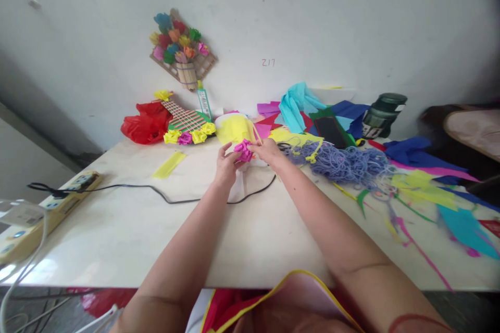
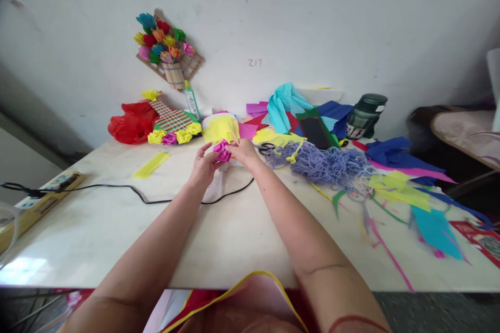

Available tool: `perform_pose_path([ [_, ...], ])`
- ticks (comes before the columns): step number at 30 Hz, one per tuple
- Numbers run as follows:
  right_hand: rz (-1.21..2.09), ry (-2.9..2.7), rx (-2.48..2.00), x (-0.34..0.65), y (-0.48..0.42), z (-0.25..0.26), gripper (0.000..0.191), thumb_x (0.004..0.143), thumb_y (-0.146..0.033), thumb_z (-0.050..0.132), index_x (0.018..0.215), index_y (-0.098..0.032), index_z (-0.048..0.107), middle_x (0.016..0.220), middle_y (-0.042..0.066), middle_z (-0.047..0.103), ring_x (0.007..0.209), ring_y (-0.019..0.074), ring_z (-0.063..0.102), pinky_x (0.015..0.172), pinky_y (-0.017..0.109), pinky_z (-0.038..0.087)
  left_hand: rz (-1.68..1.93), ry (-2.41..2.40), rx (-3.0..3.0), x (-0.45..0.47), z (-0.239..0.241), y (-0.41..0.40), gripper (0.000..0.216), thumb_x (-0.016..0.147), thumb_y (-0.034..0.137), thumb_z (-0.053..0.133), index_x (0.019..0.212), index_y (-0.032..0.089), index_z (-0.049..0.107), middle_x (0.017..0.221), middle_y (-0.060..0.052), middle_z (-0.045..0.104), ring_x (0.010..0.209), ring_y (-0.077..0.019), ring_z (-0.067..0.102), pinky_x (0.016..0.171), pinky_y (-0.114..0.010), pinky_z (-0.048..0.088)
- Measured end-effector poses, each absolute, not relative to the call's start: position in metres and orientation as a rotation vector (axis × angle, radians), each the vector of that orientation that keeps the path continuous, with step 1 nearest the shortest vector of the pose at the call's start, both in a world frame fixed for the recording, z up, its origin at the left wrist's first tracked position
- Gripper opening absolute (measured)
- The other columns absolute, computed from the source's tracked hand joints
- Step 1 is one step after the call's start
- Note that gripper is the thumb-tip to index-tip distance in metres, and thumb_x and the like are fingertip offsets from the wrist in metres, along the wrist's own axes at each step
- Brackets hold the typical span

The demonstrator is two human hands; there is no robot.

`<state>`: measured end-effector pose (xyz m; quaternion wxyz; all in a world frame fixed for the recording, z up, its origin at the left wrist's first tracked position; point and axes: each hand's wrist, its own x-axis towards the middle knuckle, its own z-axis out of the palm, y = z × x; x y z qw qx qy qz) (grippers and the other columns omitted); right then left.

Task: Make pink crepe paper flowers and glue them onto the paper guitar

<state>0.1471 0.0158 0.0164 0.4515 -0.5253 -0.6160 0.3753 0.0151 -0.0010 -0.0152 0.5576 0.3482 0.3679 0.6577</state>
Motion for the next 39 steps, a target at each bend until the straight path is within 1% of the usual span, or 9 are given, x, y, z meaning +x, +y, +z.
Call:
perform_pose_path([
  [4, 0.868, -1.619, -1.291, 0.151, 0.016, 0.017, 0.011, 0.064, -0.023, 0.058, 0.061, -0.014, 0.063, 0.064, 0.001, 0.063, 0.066, 0.0128, 0.057, 0.062, 0.022, 0.042, 1.395, 0.873, 0.847, 0.013, -0.012, -0.002, 0.050, 0.055, 0.017, 0.067, 0.102, 0.018, 0.050, 0.074, -0.002, 0.064, 0.062, -0.0167, 0.063, 0.060, -0.034, 0.053],
  [7, 0.805, -1.723, -1.320, 0.153, 0.011, 0.022, 0.012, 0.066, -0.024, 0.057, 0.058, -0.015, 0.059, 0.063, 0.000, 0.061, 0.068, 0.0137, 0.057, 0.063, 0.022, 0.040, 1.286, 0.896, 0.907, 0.011, -0.011, -0.002, 0.048, 0.054, 0.018, 0.069, 0.098, 0.017, 0.053, 0.074, -0.004, 0.065, 0.062, -0.0179, 0.064, 0.058, -0.033, 0.052],
  [10, 0.708, -1.788, -1.382, 0.155, 0.009, 0.027, 0.018, 0.072, -0.033, 0.056, 0.068, -0.016, 0.061, 0.068, 0.001, 0.063, 0.070, 0.0154, 0.058, 0.064, 0.024, 0.040, 1.277, 0.927, 0.945, 0.009, -0.012, -0.001, 0.046, 0.052, 0.018, 0.071, 0.095, 0.016, 0.055, 0.074, -0.004, 0.065, 0.061, -0.0179, 0.064, 0.058, -0.033, 0.052],
  [13, 0.580, -1.793, -1.461, 0.157, 0.009, 0.030, 0.035, 0.084, -0.046, 0.039, 0.081, -0.017, 0.059, 0.076, 0.004, 0.065, 0.072, 0.0170, 0.058, 0.067, 0.027, 0.040, 1.371, 0.937, 0.916, 0.009, -0.014, 0.001, 0.041, 0.051, 0.018, 0.072, 0.090, 0.015, 0.057, 0.075, -0.004, 0.064, 0.062, -0.0168, 0.063, 0.059, -0.033, 0.053],
  [16, 0.494, -1.831, -1.470, 0.157, 0.010, 0.032, 0.038, 0.090, -0.043, 0.029, 0.088, -0.017, 0.057, 0.080, 0.006, 0.066, 0.072, 0.0170, 0.058, 0.068, 0.027, 0.040, 1.478, 0.903, 0.867, 0.008, -0.016, 0.003, 0.037, 0.051, 0.018, 0.072, 0.086, 0.015, 0.058, 0.076, -0.003, 0.063, 0.065, -0.0152, 0.062, 0.063, -0.032, 0.053],
  [20, 0.397, -1.936, -1.443, 0.157, 0.011, 0.031, 0.032, 0.090, -0.034, 0.034, 0.083, -0.018, 0.060, 0.076, 0.003, 0.066, 0.067, 0.0145, 0.056, 0.064, 0.024, 0.037, 1.571, 0.900, 0.853, 0.006, -0.019, 0.007, 0.036, 0.053, 0.020, 0.071, 0.085, 0.015, 0.056, 0.077, -0.002, 0.062, 0.067, -0.0145, 0.063, 0.062, -0.029, 0.052],
  [29, 0.283, -2.051, -1.363, 0.164, 0.012, 0.028, 0.037, 0.082, -0.042, 0.047, 0.069, -0.016, 0.070, 0.057, 0.000, 0.059, 0.056, 0.0111, 0.047, 0.054, 0.023, 0.028, 1.651, 0.898, 0.778, 0.002, -0.022, 0.009, 0.043, 0.056, 0.018, 0.071, 0.095, 0.015, 0.054, 0.081, -0.004, 0.065, 0.070, -0.0176, 0.066, 0.062, -0.031, 0.053],
  [35, 0.221, -2.048, -1.490, 0.165, 0.008, 0.033, 0.025, 0.077, -0.036, 0.056, 0.074, -0.017, 0.071, 0.065, 0.001, 0.064, 0.062, 0.0122, 0.051, 0.056, 0.023, 0.028, 1.673, 0.890, 0.759, 0.002, -0.023, 0.011, 0.042, 0.057, 0.016, 0.071, 0.095, 0.017, 0.053, 0.081, -0.004, 0.065, 0.071, -0.0175, 0.066, 0.067, -0.033, 0.054],
  [39, 0.173, -2.051, -1.558, 0.165, 0.004, 0.038, 0.024, 0.078, -0.038, 0.056, 0.078, -0.019, 0.072, 0.073, 0.003, 0.067, 0.068, 0.0141, 0.055, 0.057, 0.024, 0.030, 1.679, 0.896, 0.757, 0.002, -0.023, 0.010, 0.043, 0.058, 0.016, 0.071, 0.096, 0.016, 0.052, 0.081, -0.004, 0.064, 0.070, -0.0171, 0.066, 0.068, -0.033, 0.054],
])
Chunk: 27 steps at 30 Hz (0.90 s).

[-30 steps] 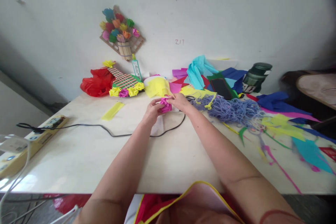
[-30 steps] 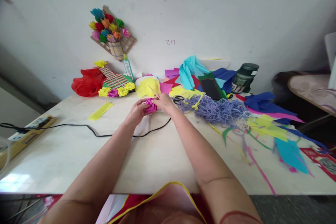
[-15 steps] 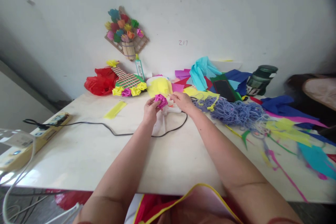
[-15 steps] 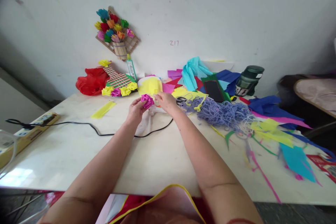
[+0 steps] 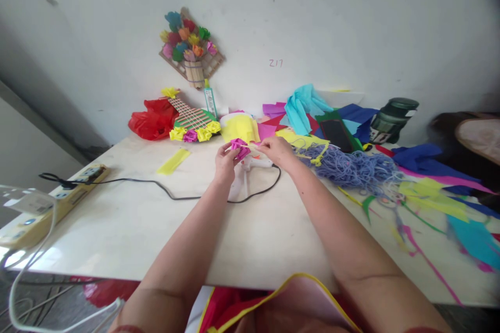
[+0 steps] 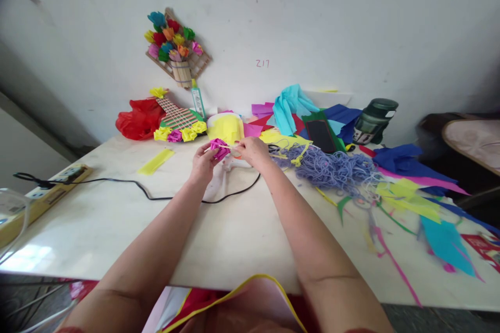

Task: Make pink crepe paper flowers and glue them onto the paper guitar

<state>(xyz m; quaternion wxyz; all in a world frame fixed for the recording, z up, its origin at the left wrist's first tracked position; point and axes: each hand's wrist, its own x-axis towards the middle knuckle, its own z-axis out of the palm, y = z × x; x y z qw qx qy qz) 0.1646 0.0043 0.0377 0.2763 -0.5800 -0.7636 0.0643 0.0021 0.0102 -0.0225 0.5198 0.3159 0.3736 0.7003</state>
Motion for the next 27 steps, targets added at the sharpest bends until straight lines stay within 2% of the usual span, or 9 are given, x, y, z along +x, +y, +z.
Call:
perform_pose_path([
  [10, 0.102, -2.077, -1.650, 0.1640, 0.0007, 0.0425, 0.024, 0.080, -0.038, 0.056, 0.084, -0.021, 0.072, 0.086, 0.005, 0.070, 0.078, 0.0160, 0.059, 0.062, 0.025, 0.035, 1.687, 0.915, 0.787, 0.0031, -0.0199, 0.0066, 0.057, 0.058, 0.014, 0.070, 0.109, 0.019, 0.046, 0.077, -0.002, 0.064, 0.071, -0.0181, 0.066, 0.073, -0.037, 0.052],
  [27, 0.040, -2.108, -1.690, 0.1643, 0.0029, 0.0413, 0.026, 0.080, -0.041, 0.054, 0.081, -0.022, 0.071, 0.085, 0.005, 0.070, 0.080, 0.0177, 0.060, 0.061, 0.025, 0.035, 1.694, 0.957, 0.829, 0.0038, -0.0186, 0.0038, 0.058, 0.058, 0.016, 0.070, 0.111, 0.018, 0.046, 0.077, -0.003, 0.063, 0.070, -0.0182, 0.066, 0.072, -0.036, 0.052],
])
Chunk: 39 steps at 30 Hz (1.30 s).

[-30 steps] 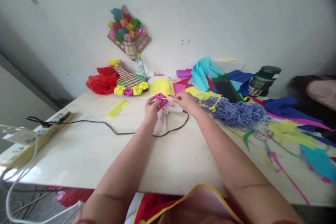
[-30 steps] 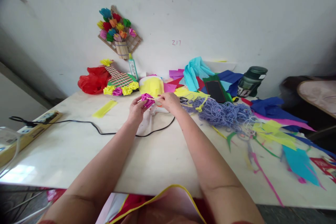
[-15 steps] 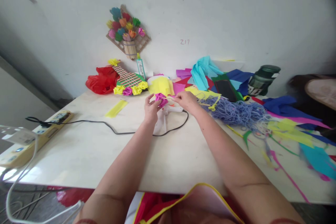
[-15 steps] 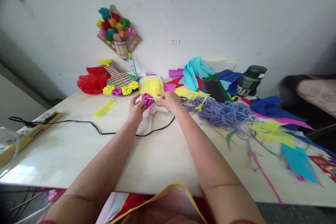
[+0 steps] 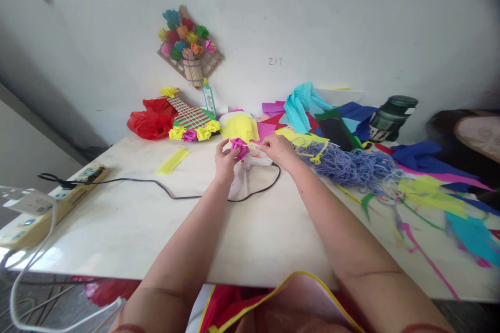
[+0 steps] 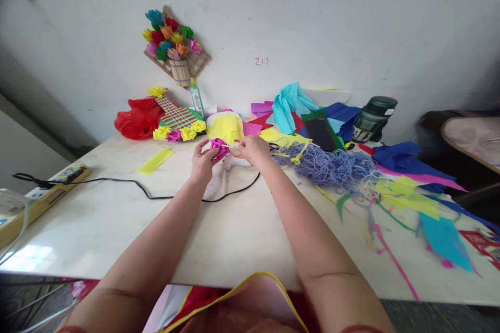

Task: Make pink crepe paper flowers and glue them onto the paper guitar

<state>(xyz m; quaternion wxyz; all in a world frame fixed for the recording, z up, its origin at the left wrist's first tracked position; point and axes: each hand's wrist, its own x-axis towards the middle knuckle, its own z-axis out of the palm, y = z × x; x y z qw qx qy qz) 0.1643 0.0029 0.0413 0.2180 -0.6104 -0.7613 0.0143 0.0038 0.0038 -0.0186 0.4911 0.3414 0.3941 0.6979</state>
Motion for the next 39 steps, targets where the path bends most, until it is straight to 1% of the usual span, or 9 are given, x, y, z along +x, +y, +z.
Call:
perform_pose_path([
  [10, 0.023, -2.132, -1.690, 0.1637, 0.0017, 0.0413, 0.029, 0.082, -0.042, 0.052, 0.083, -0.021, 0.072, 0.083, 0.006, 0.070, 0.077, 0.0166, 0.060, 0.060, 0.025, 0.034, 1.696, 0.996, 0.816, 0.0060, -0.0154, 0.0005, 0.056, 0.058, 0.016, 0.069, 0.109, 0.018, 0.045, 0.076, -0.003, 0.062, 0.068, -0.0173, 0.064, 0.068, -0.035, 0.051],
  [18, 0.026, -2.126, -1.703, 0.1629, 0.0031, 0.0393, 0.030, 0.081, -0.042, 0.051, 0.083, -0.021, 0.072, 0.084, 0.006, 0.071, 0.079, 0.0180, 0.061, 0.059, 0.026, 0.034, 1.680, 1.023, 0.830, 0.0062, -0.0152, 0.0000, 0.057, 0.058, 0.017, 0.069, 0.109, 0.018, 0.045, 0.077, -0.003, 0.062, 0.068, -0.0169, 0.064, 0.067, -0.034, 0.051],
  [25, 0.028, -2.132, -1.714, 0.1627, 0.0019, 0.0401, 0.031, 0.082, -0.042, 0.050, 0.086, -0.020, 0.072, 0.087, 0.007, 0.071, 0.080, 0.0185, 0.062, 0.061, 0.026, 0.035, 1.668, 1.038, 0.848, 0.0062, -0.0157, 0.0000, 0.056, 0.058, 0.018, 0.069, 0.109, 0.018, 0.045, 0.077, -0.003, 0.062, 0.067, -0.0174, 0.064, 0.063, -0.032, 0.051],
  [32, 0.015, -2.138, -1.700, 0.1635, 0.0035, 0.0383, 0.028, 0.081, -0.041, 0.052, 0.084, -0.021, 0.072, 0.088, 0.006, 0.071, 0.082, 0.0185, 0.062, 0.062, 0.025, 0.036, 1.667, 1.047, 0.867, 0.0068, -0.0158, -0.0004, 0.059, 0.058, 0.021, 0.070, 0.110, 0.018, 0.045, 0.079, -0.004, 0.062, 0.068, -0.0179, 0.064, 0.066, -0.033, 0.051],
  [39, -0.009, -2.136, -1.691, 0.1630, 0.0026, 0.0383, 0.028, 0.080, -0.041, 0.052, 0.082, -0.021, 0.072, 0.085, 0.007, 0.071, 0.079, 0.0188, 0.061, 0.060, 0.025, 0.034, 1.677, 1.054, 0.861, 0.0073, -0.0148, -0.0013, 0.057, 0.057, 0.017, 0.070, 0.109, 0.017, 0.046, 0.076, -0.003, 0.062, 0.068, -0.0177, 0.064, 0.065, -0.033, 0.051],
])
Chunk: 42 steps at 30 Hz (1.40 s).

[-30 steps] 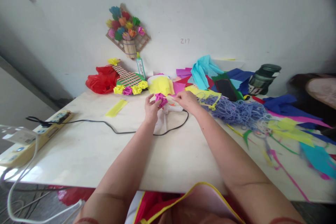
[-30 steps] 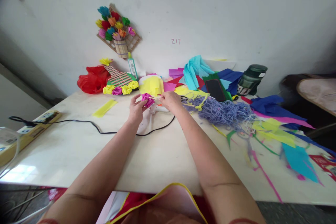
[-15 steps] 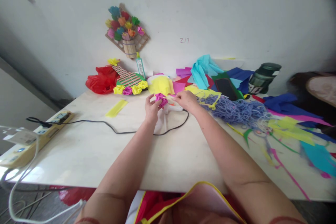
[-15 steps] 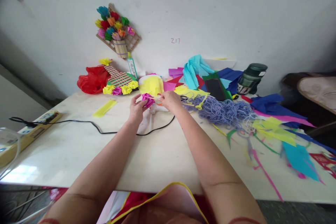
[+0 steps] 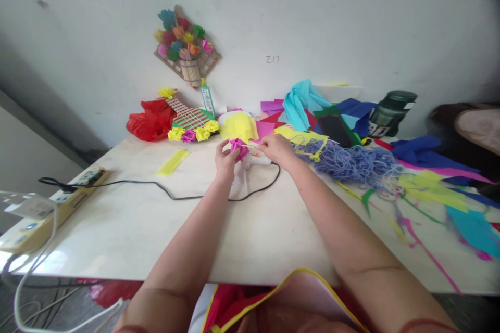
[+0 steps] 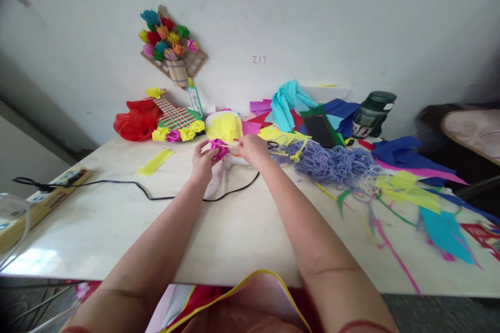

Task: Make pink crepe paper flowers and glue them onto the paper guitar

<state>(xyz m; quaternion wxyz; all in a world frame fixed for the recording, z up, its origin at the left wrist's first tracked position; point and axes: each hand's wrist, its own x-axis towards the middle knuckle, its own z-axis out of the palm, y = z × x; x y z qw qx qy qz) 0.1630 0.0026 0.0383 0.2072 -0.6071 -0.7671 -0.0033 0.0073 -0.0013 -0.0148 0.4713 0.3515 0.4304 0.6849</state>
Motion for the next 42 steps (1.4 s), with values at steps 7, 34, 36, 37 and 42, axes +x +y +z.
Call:
perform_pose_path([
  [7, -0.023, -2.170, -1.698, 0.1620, 0.0011, 0.0392, 0.032, 0.084, -0.040, 0.047, 0.085, -0.021, 0.072, 0.087, 0.008, 0.071, 0.081, 0.0193, 0.062, 0.063, 0.026, 0.037, 1.682, 1.059, 0.890, 0.0074, -0.0151, -0.0014, 0.055, 0.057, 0.020, 0.070, 0.107, 0.019, 0.048, 0.075, -0.002, 0.062, 0.068, -0.0179, 0.064, 0.065, -0.033, 0.051],
  [34, 0.087, -2.192, -1.638, 0.1586, 0.0032, 0.0349, 0.029, 0.084, -0.034, 0.047, 0.084, -0.018, 0.072, 0.083, 0.008, 0.071, 0.077, 0.0171, 0.061, 0.063, 0.024, 0.035, 1.623, 1.064, 1.007, 0.0101, -0.0140, -0.0046, 0.042, 0.058, 0.025, 0.070, 0.097, 0.016, 0.060, 0.067, -0.001, 0.062, 0.063, -0.0153, 0.062, 0.063, -0.029, 0.049],
  [36, 0.083, -2.184, -1.633, 0.1582, 0.0031, 0.0344, 0.028, 0.084, -0.033, 0.048, 0.085, -0.018, 0.071, 0.084, 0.008, 0.071, 0.078, 0.0172, 0.061, 0.064, 0.024, 0.035, 1.621, 1.063, 1.016, 0.0101, -0.0144, -0.0044, 0.039, 0.058, 0.024, 0.069, 0.095, 0.016, 0.060, 0.068, -0.001, 0.063, 0.063, -0.0149, 0.062, 0.063, -0.029, 0.049],
  [37, 0.077, -2.180, -1.628, 0.1579, 0.0030, 0.0343, 0.027, 0.083, -0.032, 0.048, 0.086, -0.019, 0.071, 0.085, 0.008, 0.071, 0.079, 0.0173, 0.061, 0.064, 0.025, 0.035, 1.621, 1.064, 1.019, 0.0101, -0.0146, -0.0043, 0.038, 0.058, 0.024, 0.069, 0.094, 0.016, 0.061, 0.068, -0.001, 0.063, 0.063, -0.0146, 0.061, 0.063, -0.029, 0.050],
  [42, 0.053, -2.216, -1.596, 0.1583, 0.0012, 0.0351, 0.023, 0.083, -0.028, 0.049, 0.090, -0.021, 0.070, 0.090, 0.005, 0.071, 0.083, 0.0172, 0.061, 0.065, 0.025, 0.036, 1.618, 1.072, 1.025, 0.0094, -0.0152, -0.0037, 0.036, 0.059, 0.022, 0.068, 0.093, 0.015, 0.060, 0.067, -0.001, 0.062, 0.061, -0.0142, 0.061, 0.064, -0.030, 0.050],
])
